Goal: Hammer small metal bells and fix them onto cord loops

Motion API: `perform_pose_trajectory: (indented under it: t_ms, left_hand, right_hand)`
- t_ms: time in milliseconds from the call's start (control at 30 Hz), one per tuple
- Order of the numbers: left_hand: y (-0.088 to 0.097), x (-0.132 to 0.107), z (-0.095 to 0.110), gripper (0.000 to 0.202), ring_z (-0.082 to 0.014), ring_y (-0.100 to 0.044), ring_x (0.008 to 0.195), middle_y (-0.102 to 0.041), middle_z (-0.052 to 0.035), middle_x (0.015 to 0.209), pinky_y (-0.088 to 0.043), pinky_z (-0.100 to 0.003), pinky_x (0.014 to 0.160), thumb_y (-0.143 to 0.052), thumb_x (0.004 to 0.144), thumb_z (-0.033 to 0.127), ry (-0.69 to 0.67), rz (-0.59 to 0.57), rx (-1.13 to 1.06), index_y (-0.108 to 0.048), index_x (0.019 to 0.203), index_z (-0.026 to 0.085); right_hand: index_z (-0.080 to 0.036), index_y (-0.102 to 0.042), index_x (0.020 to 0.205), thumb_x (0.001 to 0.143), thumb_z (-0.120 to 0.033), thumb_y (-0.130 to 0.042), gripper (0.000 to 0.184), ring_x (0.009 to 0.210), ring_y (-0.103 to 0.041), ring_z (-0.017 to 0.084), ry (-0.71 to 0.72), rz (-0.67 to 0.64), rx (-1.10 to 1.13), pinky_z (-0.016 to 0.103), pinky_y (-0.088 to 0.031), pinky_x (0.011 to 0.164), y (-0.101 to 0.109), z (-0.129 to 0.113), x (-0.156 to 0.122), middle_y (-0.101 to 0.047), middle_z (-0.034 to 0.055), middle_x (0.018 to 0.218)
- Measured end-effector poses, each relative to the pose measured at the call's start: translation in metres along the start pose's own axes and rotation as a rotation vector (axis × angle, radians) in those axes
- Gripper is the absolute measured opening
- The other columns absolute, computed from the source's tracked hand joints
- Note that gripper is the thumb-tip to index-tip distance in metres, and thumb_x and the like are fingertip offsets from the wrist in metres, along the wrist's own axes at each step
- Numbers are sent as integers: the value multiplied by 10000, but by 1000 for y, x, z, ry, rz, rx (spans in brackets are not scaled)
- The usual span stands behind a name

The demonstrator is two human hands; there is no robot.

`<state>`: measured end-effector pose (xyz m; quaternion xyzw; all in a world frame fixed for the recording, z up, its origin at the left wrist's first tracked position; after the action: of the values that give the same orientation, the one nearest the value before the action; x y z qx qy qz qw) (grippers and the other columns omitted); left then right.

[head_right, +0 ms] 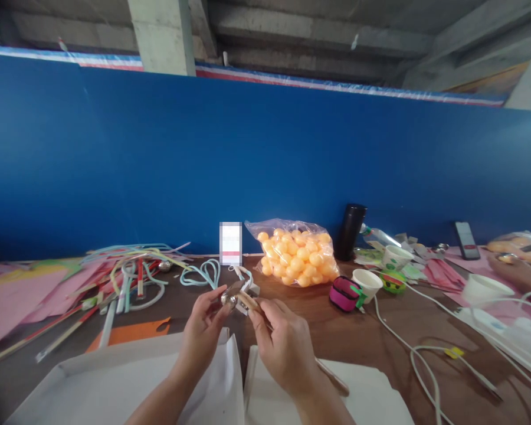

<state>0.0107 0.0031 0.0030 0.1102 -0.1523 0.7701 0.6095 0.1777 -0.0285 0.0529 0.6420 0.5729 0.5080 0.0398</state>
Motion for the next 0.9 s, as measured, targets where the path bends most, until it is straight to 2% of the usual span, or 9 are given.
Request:
perform_pose_trajectory:
  t_ms: [167,433,667,900]
  left_hand:
    - [0,-2,7,319,-171,-560,841,-521,-67,1021,-482,-296,764,-648,727,309,-46,47,60,-642,1039,242]
    - [2,-2,4,299,-178,-555,865,-508,-77,1051,-485,-315,776,-577,788,288,-112,11,188,-609,1083,250]
    - [1,-2,7,311,-191,-560,885,-512,-85,1046,-490,-328,778,-615,757,303,-101,37,130,-628,1060,235]
    - [3,-3,4,466,-216,-560,977,-511,-98,1101,-486,-349,817,-656,723,306,-42,87,55,-554,1173,239]
  right_hand:
    - [-193,-625,981,896,-277,-450,212,730,-616,161,8,3,-28,222,-431,653,-1,0,-1,-657,54,807]
    - [-201,-619,997,888,-272,-458,208,755,-614,167,-13,-24,-40,234,-440,684,-3,1,-2,-657,56,847]
    - [-201,-626,1005,881,-272,-471,211,752,-625,168,-10,-14,-21,245,-464,716,-4,1,-2,-663,57,844]
    - [-213,-627,1023,874,-268,-482,215,828,-638,178,-1,63,44,259,-483,771,1,-1,-1,-676,66,909]
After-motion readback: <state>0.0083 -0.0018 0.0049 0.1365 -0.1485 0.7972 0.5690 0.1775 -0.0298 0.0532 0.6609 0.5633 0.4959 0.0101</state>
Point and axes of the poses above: each hand's wrist, its own x-axis towards the middle knuckle, its own y-axis out of the back of the hand, z = x × y, the point moved 2 cm from there along x, towards the middle knuckle
